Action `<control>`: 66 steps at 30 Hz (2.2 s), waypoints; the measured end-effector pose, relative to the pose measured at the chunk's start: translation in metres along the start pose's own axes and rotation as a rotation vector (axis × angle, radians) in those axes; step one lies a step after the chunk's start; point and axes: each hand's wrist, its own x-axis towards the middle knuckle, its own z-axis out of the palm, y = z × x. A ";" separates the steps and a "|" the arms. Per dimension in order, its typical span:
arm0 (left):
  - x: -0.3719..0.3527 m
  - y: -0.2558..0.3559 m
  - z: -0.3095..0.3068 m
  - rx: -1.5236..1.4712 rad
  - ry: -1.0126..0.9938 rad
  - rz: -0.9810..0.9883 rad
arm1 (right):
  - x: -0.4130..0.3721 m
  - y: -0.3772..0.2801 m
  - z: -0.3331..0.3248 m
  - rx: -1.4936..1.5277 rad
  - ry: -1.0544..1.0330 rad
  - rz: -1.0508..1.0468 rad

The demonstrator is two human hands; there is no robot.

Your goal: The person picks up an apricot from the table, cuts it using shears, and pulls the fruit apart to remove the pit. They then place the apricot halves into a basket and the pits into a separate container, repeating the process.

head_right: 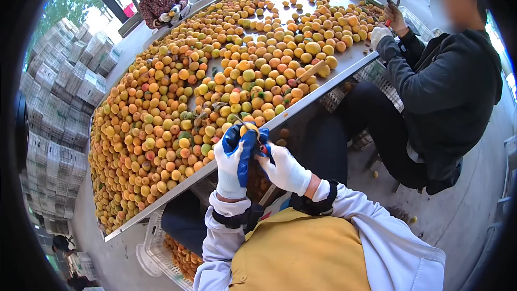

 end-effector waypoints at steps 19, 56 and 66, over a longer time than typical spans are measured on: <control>-0.027 -0.012 -0.011 0.905 -0.173 0.584 | 0.029 -0.004 -0.039 0.233 -0.249 0.273; -0.019 -0.047 -0.017 -0.591 0.213 -0.341 | 0.053 -0.029 -0.014 1.045 0.161 0.342; -0.022 -0.040 0.002 -0.307 0.201 -0.214 | 0.064 0.002 0.014 1.301 0.318 0.087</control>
